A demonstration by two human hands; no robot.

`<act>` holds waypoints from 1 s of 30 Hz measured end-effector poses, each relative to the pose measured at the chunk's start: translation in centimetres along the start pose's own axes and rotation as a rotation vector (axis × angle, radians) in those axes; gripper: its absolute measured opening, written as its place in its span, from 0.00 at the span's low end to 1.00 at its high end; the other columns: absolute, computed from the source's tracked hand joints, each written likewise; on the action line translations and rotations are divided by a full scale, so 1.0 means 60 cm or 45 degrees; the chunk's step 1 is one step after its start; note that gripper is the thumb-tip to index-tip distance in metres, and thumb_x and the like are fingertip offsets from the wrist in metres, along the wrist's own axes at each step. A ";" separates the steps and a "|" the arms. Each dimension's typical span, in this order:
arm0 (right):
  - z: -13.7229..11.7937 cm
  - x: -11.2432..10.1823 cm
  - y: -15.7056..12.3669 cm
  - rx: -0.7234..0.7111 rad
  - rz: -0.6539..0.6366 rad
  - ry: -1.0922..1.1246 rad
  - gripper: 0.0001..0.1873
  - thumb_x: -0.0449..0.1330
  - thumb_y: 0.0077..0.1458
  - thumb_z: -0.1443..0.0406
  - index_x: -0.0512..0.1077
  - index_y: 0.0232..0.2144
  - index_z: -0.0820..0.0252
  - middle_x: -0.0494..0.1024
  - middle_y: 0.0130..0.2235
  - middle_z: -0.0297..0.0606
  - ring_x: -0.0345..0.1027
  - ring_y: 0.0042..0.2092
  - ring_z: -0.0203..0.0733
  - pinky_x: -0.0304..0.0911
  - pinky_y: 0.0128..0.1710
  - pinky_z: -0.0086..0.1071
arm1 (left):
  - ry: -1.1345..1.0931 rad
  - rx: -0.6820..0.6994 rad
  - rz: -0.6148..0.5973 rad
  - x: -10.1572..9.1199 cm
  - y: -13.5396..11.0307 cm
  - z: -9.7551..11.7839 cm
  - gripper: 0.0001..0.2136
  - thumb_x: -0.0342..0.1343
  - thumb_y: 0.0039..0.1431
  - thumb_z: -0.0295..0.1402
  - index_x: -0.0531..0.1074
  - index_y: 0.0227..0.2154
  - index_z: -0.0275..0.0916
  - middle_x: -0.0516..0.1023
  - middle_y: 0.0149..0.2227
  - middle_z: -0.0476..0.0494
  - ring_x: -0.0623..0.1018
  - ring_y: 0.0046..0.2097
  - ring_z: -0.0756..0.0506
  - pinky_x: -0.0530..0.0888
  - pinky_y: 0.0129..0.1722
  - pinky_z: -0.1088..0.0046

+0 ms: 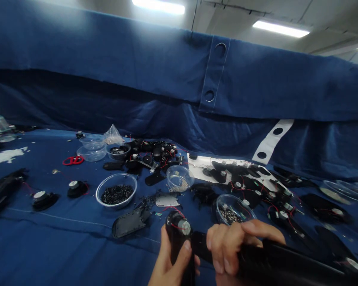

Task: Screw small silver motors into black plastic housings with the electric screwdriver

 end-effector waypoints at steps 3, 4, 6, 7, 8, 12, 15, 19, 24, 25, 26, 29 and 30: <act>-0.004 0.006 0.005 0.004 -0.016 0.004 0.17 0.55 0.66 0.47 0.72 0.43 0.50 0.66 0.18 0.23 0.59 0.17 0.32 0.61 0.20 0.28 | 0.058 0.004 -0.068 0.001 0.003 0.011 0.44 0.69 0.46 0.57 0.65 0.61 0.38 0.78 0.24 0.45 0.78 0.28 0.41 0.74 0.35 0.65; -0.004 0.006 0.006 0.029 0.013 0.013 0.15 0.57 0.65 0.48 0.71 0.39 0.51 0.66 0.19 0.24 0.59 0.18 0.32 0.61 0.22 0.29 | 0.078 0.003 -0.086 0.002 0.005 0.014 0.44 0.69 0.46 0.56 0.65 0.61 0.37 0.78 0.24 0.46 0.78 0.29 0.41 0.74 0.35 0.66; -0.002 0.005 0.007 0.118 0.080 0.035 0.13 0.60 0.64 0.53 0.69 0.33 0.53 0.66 0.20 0.24 0.60 0.20 0.32 0.63 0.25 0.30 | 0.113 -0.007 -0.101 0.001 0.007 0.019 0.43 0.70 0.47 0.54 0.64 0.61 0.35 0.79 0.25 0.45 0.78 0.30 0.41 0.75 0.36 0.66; -0.001 0.004 0.007 0.152 0.097 0.041 0.12 0.60 0.63 0.55 0.68 0.31 0.54 0.67 0.20 0.25 0.61 0.21 0.32 0.64 0.26 0.30 | 0.134 -0.016 -0.106 0.001 0.008 0.020 0.42 0.70 0.48 0.52 0.63 0.61 0.35 0.80 0.26 0.45 0.79 0.30 0.41 0.75 0.37 0.65; 0.000 0.002 0.008 0.170 0.104 0.046 0.12 0.60 0.63 0.56 0.67 0.31 0.54 0.67 0.21 0.25 0.61 0.22 0.32 0.64 0.27 0.30 | 0.154 -0.030 -0.109 0.000 0.009 0.020 0.41 0.69 0.50 0.51 0.62 0.62 0.35 0.80 0.27 0.44 0.79 0.31 0.41 0.75 0.38 0.65; 0.001 -0.002 0.007 0.153 0.098 0.037 0.12 0.61 0.63 0.57 0.67 0.31 0.54 0.67 0.21 0.25 0.62 0.22 0.32 0.64 0.26 0.30 | 0.150 -0.090 -0.099 -0.002 0.012 0.011 0.42 0.67 0.55 0.47 0.55 0.65 0.33 0.81 0.27 0.45 0.80 0.33 0.42 0.75 0.39 0.67; 0.003 -0.004 0.007 0.153 0.138 0.024 0.11 0.61 0.62 0.56 0.69 0.31 0.54 0.67 0.20 0.25 0.62 0.21 0.32 0.64 0.26 0.31 | 0.105 -0.107 -0.077 -0.004 0.014 0.003 0.42 0.67 0.55 0.45 0.52 0.65 0.34 0.81 0.27 0.47 0.80 0.32 0.43 0.74 0.39 0.69; 0.005 -0.011 0.005 0.131 0.337 -0.008 0.18 0.64 0.58 0.47 0.73 0.41 0.51 0.68 0.20 0.24 0.60 0.19 0.33 0.63 0.23 0.30 | -0.008 -0.111 0.010 -0.005 0.017 -0.001 0.47 0.70 0.52 0.41 0.47 0.68 0.35 0.83 0.30 0.45 0.81 0.35 0.42 0.76 0.41 0.67; 0.007 -0.018 -0.002 0.120 0.471 -0.070 0.24 0.66 0.54 0.43 0.73 0.45 0.49 0.72 0.20 0.25 0.66 0.22 0.36 0.68 0.26 0.32 | -0.067 -0.044 0.189 -0.001 0.016 -0.002 0.51 0.71 0.48 0.40 0.46 0.69 0.36 0.83 0.30 0.43 0.82 0.34 0.39 0.77 0.39 0.65; 0.007 -0.018 -0.002 0.121 0.468 -0.082 0.23 0.66 0.55 0.44 0.73 0.44 0.49 0.72 0.19 0.25 0.65 0.21 0.35 0.67 0.26 0.32 | -0.055 -0.018 0.211 0.000 0.016 -0.003 0.48 0.71 0.47 0.41 0.52 0.67 0.39 0.82 0.28 0.44 0.81 0.33 0.38 0.77 0.37 0.64; 0.007 -0.018 -0.003 0.119 0.463 -0.086 0.21 0.66 0.56 0.45 0.73 0.43 0.50 0.70 0.19 0.24 0.63 0.20 0.34 0.67 0.26 0.31 | -0.040 0.000 0.223 0.002 0.017 -0.005 0.45 0.71 0.46 0.43 0.56 0.66 0.41 0.81 0.27 0.45 0.81 0.32 0.38 0.77 0.36 0.64; 0.007 -0.019 -0.002 0.115 0.439 -0.063 0.18 0.65 0.58 0.47 0.71 0.35 0.52 0.65 0.17 0.21 0.57 0.18 0.31 0.63 0.24 0.29 | 0.006 -0.006 0.214 0.005 0.019 -0.014 0.45 0.70 0.46 0.47 0.58 0.65 0.41 0.78 0.24 0.47 0.80 0.31 0.38 0.75 0.35 0.65; 0.007 -0.020 -0.002 0.112 0.439 -0.055 0.18 0.65 0.58 0.47 0.71 0.33 0.53 0.65 0.17 0.21 0.57 0.17 0.31 0.63 0.24 0.29 | 0.017 -0.012 0.212 0.005 0.020 -0.016 0.47 0.70 0.46 0.48 0.57 0.66 0.39 0.78 0.24 0.48 0.80 0.31 0.39 0.74 0.35 0.66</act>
Point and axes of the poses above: each hand's wrist, its own y-axis towards the middle knuckle, its own x-axis out of the palm, z = x × y, the point moved 5 cm from there along y, towards the middle knuckle
